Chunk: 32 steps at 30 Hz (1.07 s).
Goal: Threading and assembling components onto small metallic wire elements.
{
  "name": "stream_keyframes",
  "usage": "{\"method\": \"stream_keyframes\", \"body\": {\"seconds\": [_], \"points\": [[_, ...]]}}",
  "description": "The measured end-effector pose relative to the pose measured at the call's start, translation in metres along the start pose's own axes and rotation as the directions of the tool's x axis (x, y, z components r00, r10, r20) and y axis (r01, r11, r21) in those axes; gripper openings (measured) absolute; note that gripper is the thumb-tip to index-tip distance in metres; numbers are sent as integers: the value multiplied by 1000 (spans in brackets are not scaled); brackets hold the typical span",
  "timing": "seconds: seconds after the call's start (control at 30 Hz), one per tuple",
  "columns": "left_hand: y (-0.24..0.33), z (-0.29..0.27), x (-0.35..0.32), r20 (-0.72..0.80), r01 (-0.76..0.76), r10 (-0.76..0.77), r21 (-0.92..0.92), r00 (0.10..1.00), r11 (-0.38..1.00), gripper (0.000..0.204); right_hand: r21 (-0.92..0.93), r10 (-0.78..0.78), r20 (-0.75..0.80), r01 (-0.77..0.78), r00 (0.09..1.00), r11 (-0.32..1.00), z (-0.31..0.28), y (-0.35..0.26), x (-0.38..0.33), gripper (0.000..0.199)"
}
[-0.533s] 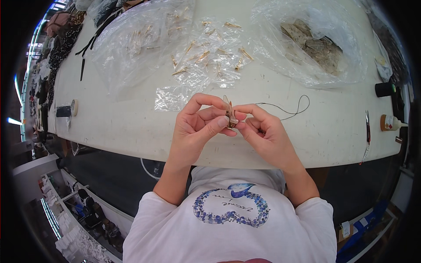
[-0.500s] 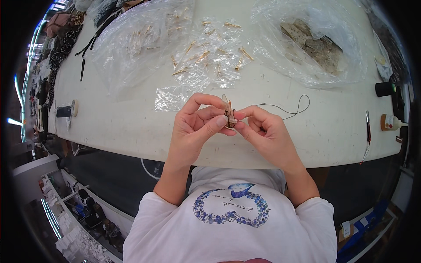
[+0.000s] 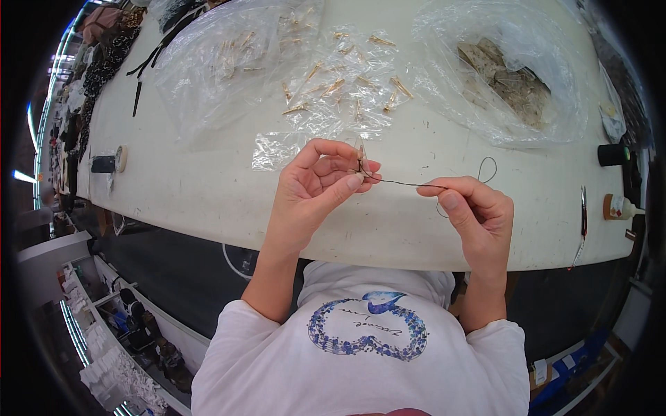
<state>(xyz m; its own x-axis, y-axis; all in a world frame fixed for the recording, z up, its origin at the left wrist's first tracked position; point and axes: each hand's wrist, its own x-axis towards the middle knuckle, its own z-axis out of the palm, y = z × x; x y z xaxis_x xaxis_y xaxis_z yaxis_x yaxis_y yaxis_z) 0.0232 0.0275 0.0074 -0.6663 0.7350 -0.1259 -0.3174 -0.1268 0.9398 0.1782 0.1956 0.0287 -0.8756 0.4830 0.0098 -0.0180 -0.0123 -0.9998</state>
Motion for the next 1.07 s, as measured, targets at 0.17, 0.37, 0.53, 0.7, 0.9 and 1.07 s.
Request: {"method": "stream_keyframes", "body": {"seconds": [0.17, 0.37, 0.53, 0.7, 0.9, 1.07], "points": [[-8, 4, 2, -30, -46, 47, 63, 998, 997, 16, -114, -81, 58, 87, 995, 990, 10, -2, -6, 14], [-14, 4, 4, -58, -18, 26, 134, 998, 991, 15, -185, -204, 218, 246, 954, 951, 20, 6, -9, 14], [-20, 7, 3, -43, -33, 44, 226, 998, 973, 15, -96, -242, 254, 273, 936, 957, 24, 14, -9, 14], [-26, 5, 5, -41, -27, 42, 302, 998, 953, 14, 44, -108, 172, 102, 979, 994, 18, 20, -11, 14], [-23, 5, 7, -26, 34, -28, 248, 999, 968, 14, 117, -15, -61, 22, 998, 993, 4, 24, 0, 16], [-10, -1, 5, 30, 187, -189, 71, 981, 980, 17, -188, -20, -324, -44, 946, 981, -17, 27, 10, 25]]}}
